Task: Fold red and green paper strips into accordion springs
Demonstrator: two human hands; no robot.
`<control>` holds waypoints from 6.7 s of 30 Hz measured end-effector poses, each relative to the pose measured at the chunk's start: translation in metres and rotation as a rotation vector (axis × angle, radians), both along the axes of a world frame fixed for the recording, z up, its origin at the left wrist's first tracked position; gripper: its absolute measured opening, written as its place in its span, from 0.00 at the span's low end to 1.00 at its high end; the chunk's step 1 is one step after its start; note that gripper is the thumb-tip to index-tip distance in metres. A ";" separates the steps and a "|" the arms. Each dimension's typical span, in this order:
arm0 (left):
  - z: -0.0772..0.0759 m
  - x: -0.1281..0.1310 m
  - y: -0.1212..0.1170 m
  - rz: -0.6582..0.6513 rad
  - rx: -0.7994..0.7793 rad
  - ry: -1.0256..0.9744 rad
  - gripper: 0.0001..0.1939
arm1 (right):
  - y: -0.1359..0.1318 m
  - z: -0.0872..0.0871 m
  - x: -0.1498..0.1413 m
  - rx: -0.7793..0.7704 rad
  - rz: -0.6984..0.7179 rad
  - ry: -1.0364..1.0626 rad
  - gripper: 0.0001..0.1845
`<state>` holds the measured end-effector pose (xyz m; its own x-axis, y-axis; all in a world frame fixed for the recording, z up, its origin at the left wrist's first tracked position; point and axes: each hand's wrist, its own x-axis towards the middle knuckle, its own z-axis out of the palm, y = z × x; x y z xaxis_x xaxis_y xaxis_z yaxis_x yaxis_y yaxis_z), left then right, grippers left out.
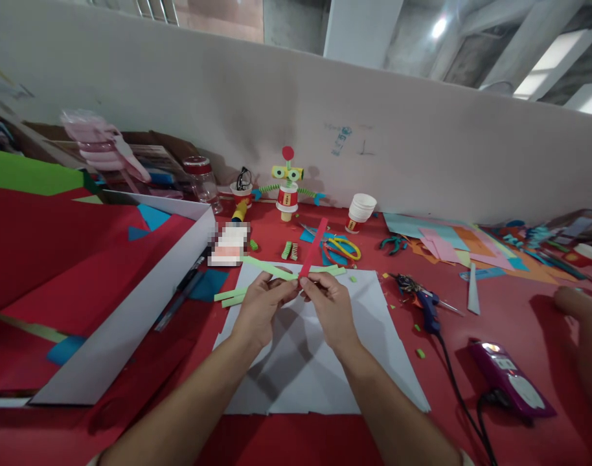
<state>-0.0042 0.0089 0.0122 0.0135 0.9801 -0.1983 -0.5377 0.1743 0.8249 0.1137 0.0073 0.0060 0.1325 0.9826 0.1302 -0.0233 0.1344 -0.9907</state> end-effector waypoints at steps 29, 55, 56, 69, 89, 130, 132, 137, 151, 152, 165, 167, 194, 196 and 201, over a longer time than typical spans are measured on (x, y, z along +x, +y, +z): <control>0.002 0.012 -0.008 0.099 0.053 -0.010 0.07 | 0.001 0.007 -0.002 -0.110 0.057 0.263 0.06; 0.000 -0.010 0.012 -0.081 -0.010 0.020 0.17 | 0.000 0.001 -0.002 -0.030 0.113 0.004 0.08; -0.001 -0.009 0.012 -0.071 -0.006 0.012 0.17 | -0.001 0.001 -0.003 -0.023 0.130 0.005 0.07; 0.001 0.002 0.002 0.006 0.032 -0.015 0.16 | -0.001 -0.001 -0.006 -0.113 -0.004 0.164 0.09; -0.009 -0.005 0.010 -0.095 -0.061 -0.044 0.10 | -0.003 0.001 -0.005 -0.021 0.045 0.051 0.09; 0.000 -0.005 0.006 -0.107 -0.224 -0.147 0.08 | 0.003 -0.005 0.002 0.175 0.156 -0.238 0.06; 0.001 -0.006 0.006 -0.122 -0.227 -0.143 0.08 | 0.004 -0.006 0.002 0.155 0.164 -0.206 0.06; 0.005 -0.009 0.006 -0.178 -0.224 -0.146 0.09 | 0.003 -0.001 0.001 0.106 0.207 -0.092 0.06; -0.005 -0.006 0.006 -0.069 0.034 0.131 0.09 | -0.004 0.002 -0.001 0.001 0.177 -0.074 0.14; -0.005 -0.006 0.006 -0.055 0.048 0.155 0.08 | -0.005 0.003 -0.002 0.000 0.169 -0.072 0.14; 0.003 -0.010 0.003 0.127 0.258 0.849 0.07 | -0.004 0.004 0.007 0.340 -0.464 -0.370 0.18; 0.004 -0.010 0.002 0.110 0.306 0.878 0.06 | -0.006 0.006 0.007 0.467 -0.367 -0.625 0.10; 0.002 -0.010 0.009 -0.033 -0.210 -0.139 0.07 | -0.016 0.004 0.003 0.470 0.067 -0.604 0.11; 0.001 -0.011 0.010 -0.063 -0.282 -0.190 0.05 | -0.014 0.002 0.000 0.359 0.047 -0.550 0.06; 0.001 -0.009 0.009 -0.170 -0.295 -0.197 0.06 | -0.006 0.000 -0.002 0.201 0.048 -0.310 0.13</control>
<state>-0.0136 0.0183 0.0135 0.2370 0.8617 -0.4487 -0.6240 0.4890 0.6095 0.1118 0.0013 0.0065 0.0109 0.9375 0.3478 0.2630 0.3328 -0.9056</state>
